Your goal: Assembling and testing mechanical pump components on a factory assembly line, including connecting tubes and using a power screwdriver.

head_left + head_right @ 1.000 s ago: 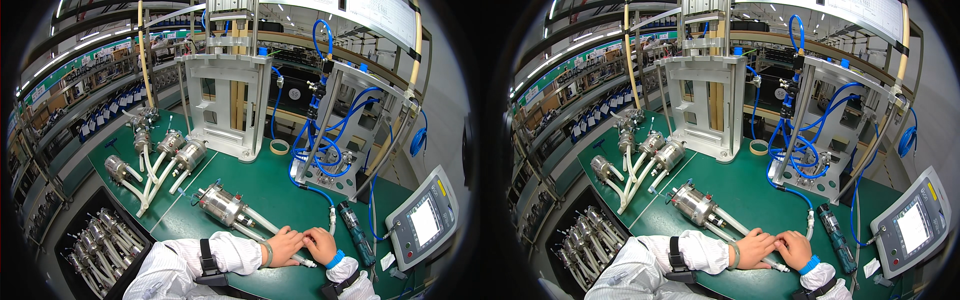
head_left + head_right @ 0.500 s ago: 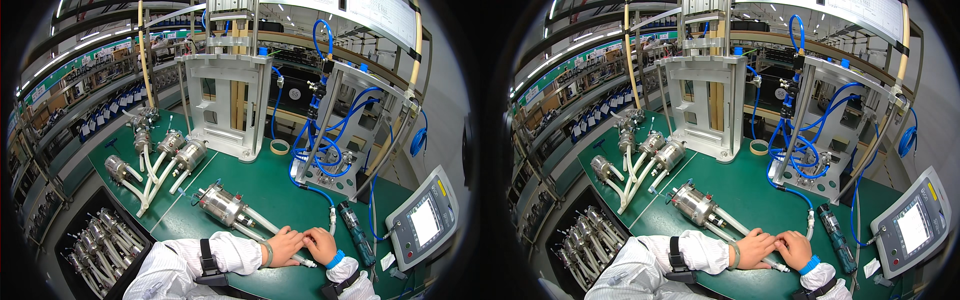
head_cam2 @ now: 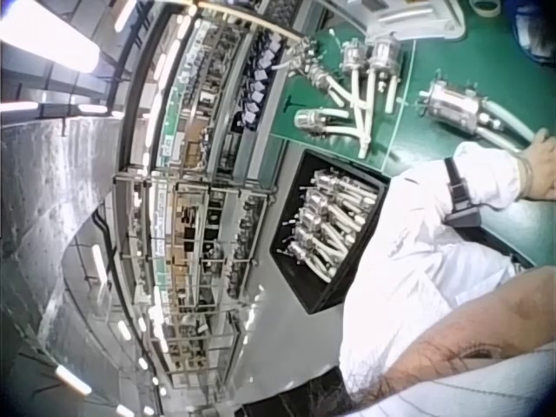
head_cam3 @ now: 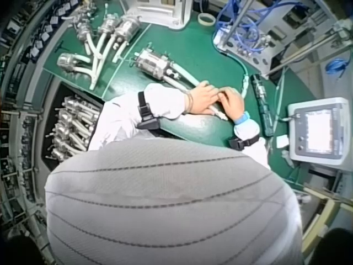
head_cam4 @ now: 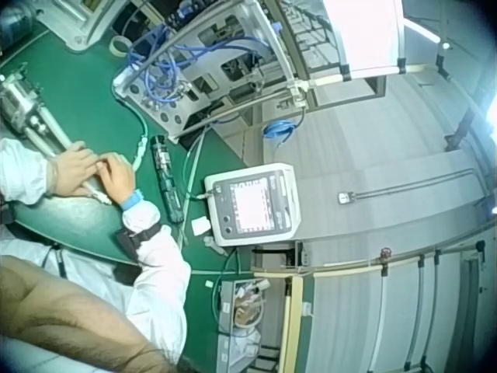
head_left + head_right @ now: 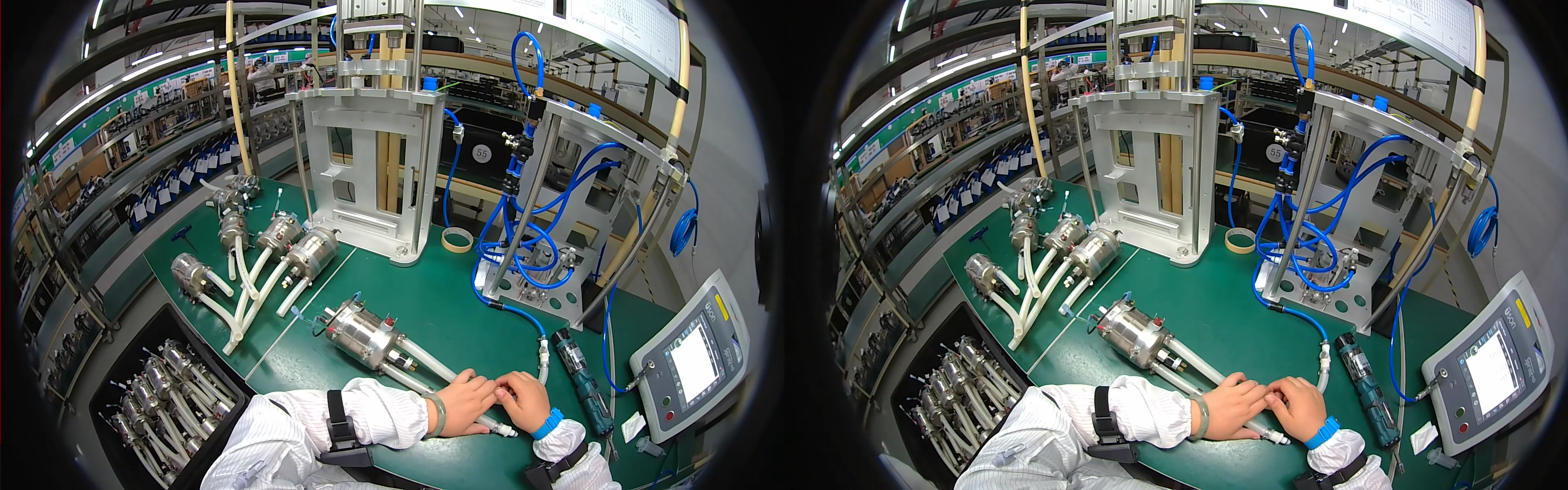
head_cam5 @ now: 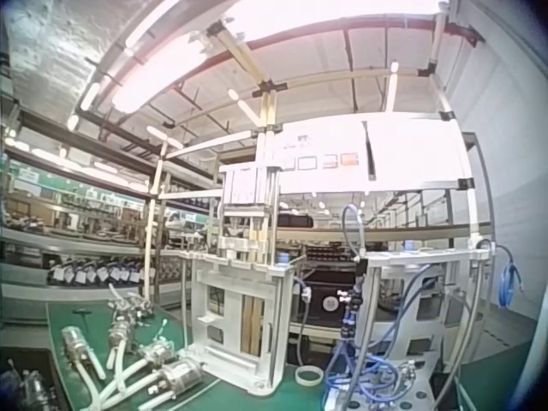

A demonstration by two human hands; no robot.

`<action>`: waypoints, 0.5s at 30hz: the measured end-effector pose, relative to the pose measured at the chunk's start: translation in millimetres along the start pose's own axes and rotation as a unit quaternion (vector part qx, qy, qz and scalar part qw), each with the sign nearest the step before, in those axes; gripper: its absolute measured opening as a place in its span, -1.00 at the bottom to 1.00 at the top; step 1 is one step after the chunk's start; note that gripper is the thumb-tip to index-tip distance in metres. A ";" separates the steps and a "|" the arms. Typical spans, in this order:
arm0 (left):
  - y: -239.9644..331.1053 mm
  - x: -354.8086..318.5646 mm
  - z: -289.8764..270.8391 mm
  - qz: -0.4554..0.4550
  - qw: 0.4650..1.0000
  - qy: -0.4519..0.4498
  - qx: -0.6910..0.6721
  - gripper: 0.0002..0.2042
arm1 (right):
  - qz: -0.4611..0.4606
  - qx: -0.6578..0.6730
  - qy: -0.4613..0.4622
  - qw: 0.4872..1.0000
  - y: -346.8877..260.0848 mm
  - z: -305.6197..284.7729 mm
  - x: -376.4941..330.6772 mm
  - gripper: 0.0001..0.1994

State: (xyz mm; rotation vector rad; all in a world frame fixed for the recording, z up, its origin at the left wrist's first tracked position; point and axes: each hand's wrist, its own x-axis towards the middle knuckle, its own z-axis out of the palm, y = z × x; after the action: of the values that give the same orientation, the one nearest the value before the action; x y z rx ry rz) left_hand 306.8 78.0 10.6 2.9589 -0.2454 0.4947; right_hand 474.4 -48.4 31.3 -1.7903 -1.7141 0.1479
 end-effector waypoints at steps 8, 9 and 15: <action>-0.4 0.5 0.3 -0.002 1.000 -0.002 -0.002 -0.35 | 0.002 0.002 0.000 1.000 0.5 0.1 0.2 -0.81; -0.2 0.6 -0.8 -0.003 1.000 -0.003 -0.004 -0.35 | 0.001 0.003 0.000 1.000 0.5 -0.1 0.2 -0.81; 0.4 0.6 -1.4 -0.006 1.000 -0.009 -0.008 -0.34 | 0.001 0.003 0.001 1.000 -0.2 0.0 0.3 -0.81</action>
State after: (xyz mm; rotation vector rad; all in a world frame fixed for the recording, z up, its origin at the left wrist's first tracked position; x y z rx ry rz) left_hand 306.8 77.8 12.1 2.9499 -0.2336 0.4621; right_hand 474.3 -48.1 31.4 -1.7880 -1.7086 0.1520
